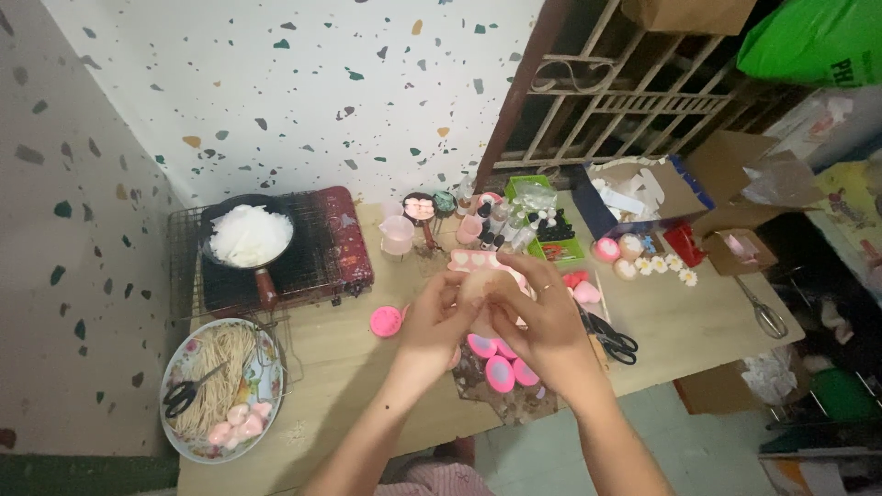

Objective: The person is unmolding decorative wax pieces and preparing them for candle assembly.

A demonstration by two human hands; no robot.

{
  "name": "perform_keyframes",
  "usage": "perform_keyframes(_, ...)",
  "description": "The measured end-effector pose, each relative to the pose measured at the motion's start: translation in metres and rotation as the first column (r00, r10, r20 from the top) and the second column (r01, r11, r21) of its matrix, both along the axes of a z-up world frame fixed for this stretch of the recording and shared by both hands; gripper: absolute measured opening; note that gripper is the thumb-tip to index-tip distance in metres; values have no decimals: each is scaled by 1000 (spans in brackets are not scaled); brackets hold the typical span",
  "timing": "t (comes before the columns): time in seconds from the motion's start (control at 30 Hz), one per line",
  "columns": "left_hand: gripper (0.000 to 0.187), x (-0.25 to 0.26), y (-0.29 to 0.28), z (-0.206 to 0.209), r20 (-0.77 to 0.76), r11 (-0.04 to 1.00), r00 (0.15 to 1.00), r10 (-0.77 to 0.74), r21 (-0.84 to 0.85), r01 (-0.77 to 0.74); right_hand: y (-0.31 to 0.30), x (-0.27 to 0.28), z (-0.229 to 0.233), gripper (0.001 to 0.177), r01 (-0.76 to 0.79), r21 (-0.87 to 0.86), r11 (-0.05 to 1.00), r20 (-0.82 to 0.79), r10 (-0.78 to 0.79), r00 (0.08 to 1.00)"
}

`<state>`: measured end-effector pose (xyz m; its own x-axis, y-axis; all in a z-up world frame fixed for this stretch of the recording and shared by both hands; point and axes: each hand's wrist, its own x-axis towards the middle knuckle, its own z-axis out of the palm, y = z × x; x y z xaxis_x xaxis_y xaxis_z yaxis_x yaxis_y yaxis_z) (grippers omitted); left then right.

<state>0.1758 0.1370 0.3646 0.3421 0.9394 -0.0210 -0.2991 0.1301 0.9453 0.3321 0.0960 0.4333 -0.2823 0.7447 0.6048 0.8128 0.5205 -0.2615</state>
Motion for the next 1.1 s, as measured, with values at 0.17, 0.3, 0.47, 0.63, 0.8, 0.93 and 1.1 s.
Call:
perform_keyframes(0.17,31,3,5,-9,14,995,999,34,98,-35,14,7,-6,36,-57,-59,997,-14,57,998)
perform_keyframes(0.3,31,6,10,-10,43,991,999,27,133,-33,26,15,-10,25,-91,-129,988,-3,91,996)
perform_keyframes(0.47,35,7,31,-26,86,996,993,-82,-32,85,42,21,-16,17,-122,-248,961,-44,115,992)
perform_keyframes(0.63,36,5,53,-54,247,974,963,-108,-168,152,62,26,-37,9,-195,-333,923,-127,161,979)
perform_keyframes(0.8,39,5,68,-86,393,936,913,-106,-271,226,78,34,-55,15,-250,-393,885,-195,186,963)
perform_keyframes(0.93,42,4,74,-101,390,928,920,-45,-324,183,79,37,-49,23,-295,-334,895,-171,251,953)
perform_keyframes(1.1,40,3,73,-121,403,939,912,75,-336,71,84,46,-94,33,-247,-308,919,-624,1,782)
